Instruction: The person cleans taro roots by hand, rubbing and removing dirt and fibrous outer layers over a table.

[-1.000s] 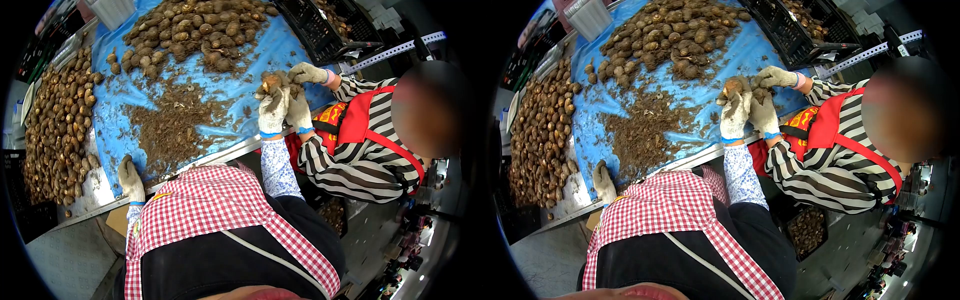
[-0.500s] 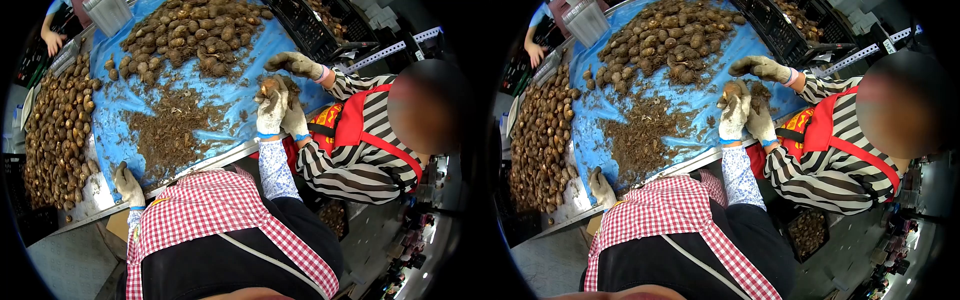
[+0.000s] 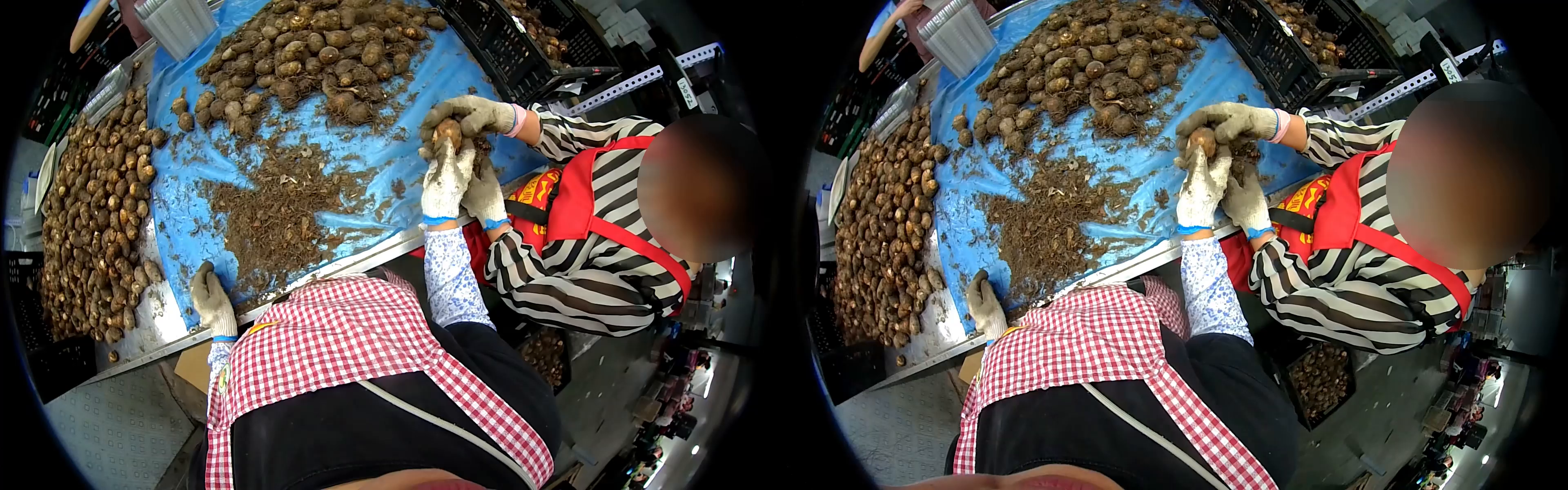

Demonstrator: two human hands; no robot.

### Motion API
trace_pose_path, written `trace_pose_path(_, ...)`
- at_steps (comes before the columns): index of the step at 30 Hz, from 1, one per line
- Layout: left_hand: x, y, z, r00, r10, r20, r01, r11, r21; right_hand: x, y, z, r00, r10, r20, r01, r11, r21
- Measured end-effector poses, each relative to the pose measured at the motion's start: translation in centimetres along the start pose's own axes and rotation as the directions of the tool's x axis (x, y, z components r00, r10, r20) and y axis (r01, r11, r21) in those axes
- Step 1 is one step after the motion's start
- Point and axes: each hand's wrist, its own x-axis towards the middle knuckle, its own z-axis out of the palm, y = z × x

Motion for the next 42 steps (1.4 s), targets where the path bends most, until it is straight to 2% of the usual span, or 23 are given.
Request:
trace_pose_path(5, -0.1, 0.6, -0.2, 1.000, -0.003, -0.015, 0.003, 1.000, 0.003, 0.7, -1.4, 1.4, 0.997, -0.075, 0.009, 0.075, 0.997, -0.015)
trace_pose_path(7, -0.1, 0.7, -0.1, 0.998, 0.027, -0.048, -0.026, 0.999, 0.029, 1.4, 0.0, 0.8, 0.987, -0.146, -0.060, 0.145, 0.989, -0.013)
trace_pose_path(10, -0.2, 1.9, -0.5, 0.998, 0.017, -0.059, -0.015, 0.999, 0.033, 2.0, 0.8, -0.2, 0.990, 0.014, -0.142, -0.001, 0.996, 0.092)
trace_pose_path(13, 0.0, 2.3, -0.9, 0.998, 0.045, -0.042, -0.042, 0.996, 0.074, 1.1, 0.3, 0.0, 0.994, 0.111, -0.002, -0.110, 0.991, 0.079)
trace_pose_path(15, 0.0, 1.7, -0.6, 0.996, 0.065, -0.068, -0.057, 0.992, 0.110, 0.2, 0.3, 1.2, 0.993, 0.111, -0.030, -0.110, 0.994, 0.024)
trace_pose_path(17, 0.0, 2.0, -0.6, 0.992, 0.083, -0.091, -0.068, 0.985, 0.157, 0.0, 1.0, 1.0, 0.997, 0.045, 0.059, -0.038, 0.992, -0.120)
trace_pose_path(18, 0.1, 2.0, -0.5, 0.992, 0.092, -0.084, -0.080, 0.988, 0.130, 0.1, 1.3, 0.5, 0.983, -0.133, 0.126, 0.171, 0.913, -0.371)
trace_pose_path(19, 0.2, 1.8, -0.2, 0.992, 0.096, -0.080, -0.087, 0.991, 0.106, 0.3, 1.7, -0.2, 0.931, -0.278, 0.239, 0.366, 0.732, -0.574)
trace_pose_path(20, 0.2, 1.6, -0.5, 0.992, 0.091, -0.087, -0.083, 0.992, 0.091, 0.9, 2.3, -0.9, 0.801, -0.385, 0.459, 0.592, 0.397, -0.701)
trace_pose_path(21, 0.1, 2.9, -0.7, 0.968, 0.212, -0.135, -0.188, 0.967, 0.171, 1.4, 2.8, -1.6, 0.610, -0.463, 0.643, 0.723, -0.007, -0.690)
trace_pose_path(22, 0.2, 2.0, -0.7, 0.968, 0.221, -0.120, -0.190, 0.955, 0.226, 1.1, 2.1, -1.2, 0.754, -0.270, 0.599, 0.652, 0.200, -0.731)
trace_pose_path(23, 0.5, 0.9, -0.1, 0.950, 0.271, -0.157, -0.245, 0.955, 0.167, 0.7, 1.4, 0.3, 0.781, -0.157, 0.605, 0.622, 0.294, -0.726)
trace_pose_path(24, 1.0, 3.4, -1.2, 0.923, 0.370, -0.104, -0.330, 0.902, 0.277, 0.4, 0.7, 1.7, 0.797, -0.043, 0.602, 0.571, 0.378, -0.729)
trace_pose_path(27, 2.0, 6.2, -1.6, 0.876, 0.443, -0.188, -0.370, 0.870, 0.325, 0.4, 1.6, 4.6, 0.715, -0.003, 0.699, 0.630, 0.435, -0.643)
trace_pose_path(28, 2.4, 6.3, -1.8, 0.895, 0.409, -0.177, -0.343, 0.885, 0.314, 0.2, 2.1, 5.5, 0.743, 0.068, 0.666, 0.631, 0.262, -0.730)
trace_pose_path(31, 3.9, 7.4, -2.3, 0.932, 0.346, -0.110, -0.307, 0.912, 0.271, 0.1, 3.0, 9.0, 0.765, 0.182, 0.618, 0.494, 0.449, -0.744)
trace_pose_path(32, 5.8, 8.0, -2.5, 0.958, 0.283, -0.033, -0.277, 0.952, 0.131, 0.1, 3.7, 11.2, 0.690, 0.213, 0.692, 0.593, 0.383, -0.708)
trace_pose_path(33, 7.2, 7.9, -1.9, 0.955, 0.297, -0.019, -0.294, 0.949, 0.112, -0.3, 4.0, 12.7, 0.625, 0.246, 0.741, 0.676, 0.305, -0.671)
trace_pose_path(34, 8.6, 7.9, -1.1, 0.959, 0.281, -0.026, -0.278, 0.958, 0.066, -1.0, 4.1, 14.1, 0.624, 0.260, 0.737, 0.645, 0.361, -0.674)
trace_pose_path(35, 10.3, 7.7, -0.4, 0.963, 0.267, -0.031, -0.267, 0.964, 0.008, -1.9, 5.3, 15.1, 0.567, 0.190, 0.802, 0.694, 0.414, -0.589)
trace_pose_path(37, 14.1, 10.3, 1.8, 0.904, 0.426, -0.021, -0.426, 0.904, -0.007, -3.4, 6.0, 17.0, 0.546, 0.226, 0.807, 0.676, 0.450, -0.583)
trace_pose_path(39, 17.3, 13.3, 4.1, 0.938, 0.269, 0.218, -0.264, 0.963, -0.050, -4.1, 8.4, 17.3, 0.424, 0.179, 0.888, 0.743, 0.492, -0.454)
trace_pose_path(42, 22.4, 18.0, 7.6, 0.847, -0.112, 0.520, 0.035, 0.987, 0.156, -6.1, 5.7, 19.0, 0.279, 0.423, 0.862, 0.780, 0.424, -0.461)
